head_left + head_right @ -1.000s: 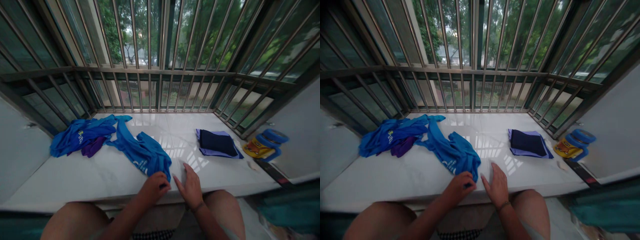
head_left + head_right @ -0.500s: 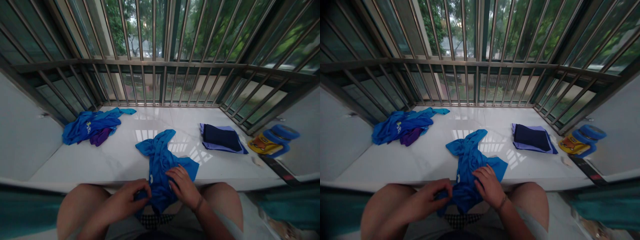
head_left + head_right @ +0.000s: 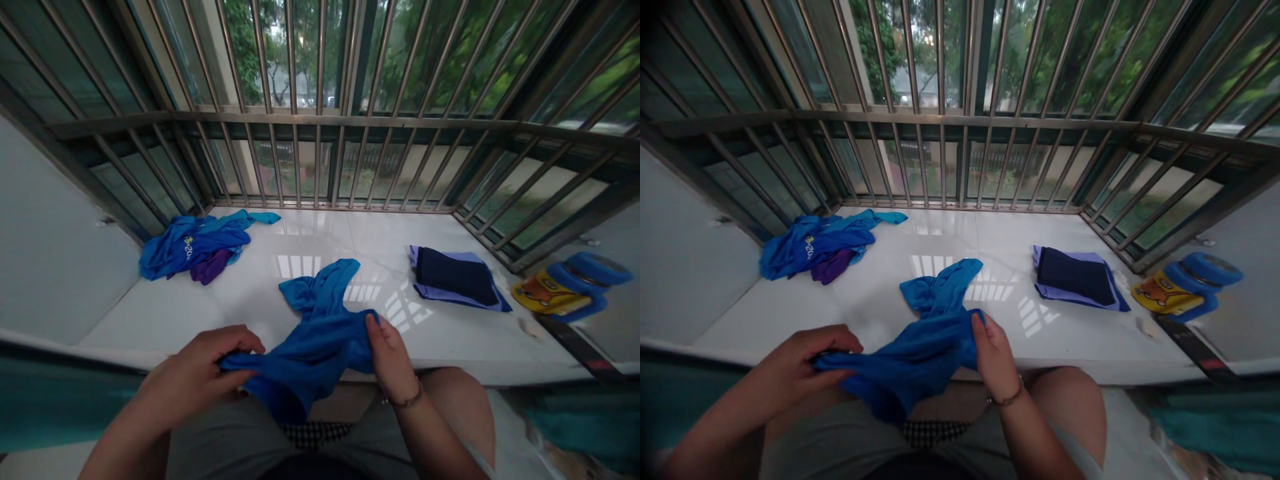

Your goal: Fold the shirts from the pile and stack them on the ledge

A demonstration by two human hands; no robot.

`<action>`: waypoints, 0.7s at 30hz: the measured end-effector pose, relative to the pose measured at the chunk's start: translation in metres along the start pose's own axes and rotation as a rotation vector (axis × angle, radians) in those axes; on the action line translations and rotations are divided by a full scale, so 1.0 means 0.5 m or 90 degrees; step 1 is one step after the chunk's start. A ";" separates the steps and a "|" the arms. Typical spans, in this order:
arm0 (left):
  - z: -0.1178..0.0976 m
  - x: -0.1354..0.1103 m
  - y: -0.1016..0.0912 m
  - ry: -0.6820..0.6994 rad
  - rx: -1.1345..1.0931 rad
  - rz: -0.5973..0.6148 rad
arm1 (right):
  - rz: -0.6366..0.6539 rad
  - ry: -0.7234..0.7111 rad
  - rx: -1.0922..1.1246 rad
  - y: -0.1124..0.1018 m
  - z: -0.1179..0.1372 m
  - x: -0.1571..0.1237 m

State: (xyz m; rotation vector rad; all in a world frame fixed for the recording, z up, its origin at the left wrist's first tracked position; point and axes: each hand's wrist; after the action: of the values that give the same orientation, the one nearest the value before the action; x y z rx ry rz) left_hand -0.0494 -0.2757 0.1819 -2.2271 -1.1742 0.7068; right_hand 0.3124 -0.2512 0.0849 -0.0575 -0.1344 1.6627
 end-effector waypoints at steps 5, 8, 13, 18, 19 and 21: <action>-0.006 0.019 -0.030 0.089 0.119 -0.139 | -0.153 -0.058 -0.006 -0.092 0.082 0.030; -0.010 0.034 -0.028 0.121 0.142 -0.245 | -0.222 -0.110 -0.041 -0.123 0.113 0.019; -0.016 0.080 0.007 0.112 0.049 -0.393 | -0.309 -0.100 -0.111 -0.152 0.139 0.026; -0.058 0.153 0.054 0.180 -0.033 -0.218 | -0.259 -0.143 -0.368 -0.123 0.125 0.072; -0.072 0.165 0.061 0.194 -0.033 -0.153 | -0.173 -0.186 -0.422 -0.107 0.118 0.074; -0.100 0.182 0.072 0.229 -0.037 -0.033 | 0.081 -0.253 -0.465 -0.069 0.099 0.069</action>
State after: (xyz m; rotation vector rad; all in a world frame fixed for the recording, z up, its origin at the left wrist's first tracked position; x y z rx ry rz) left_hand 0.0488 -0.2263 0.1763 -2.2419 -1.0762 0.2367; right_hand 0.3373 -0.2163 0.1398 -0.2906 -1.0519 1.6577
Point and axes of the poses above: each hand's wrist, its own x-axis towards the middle knuckle, its own y-axis out of the palm, z = x × y, and after that the axes turned 9 degrees about z, right-handed
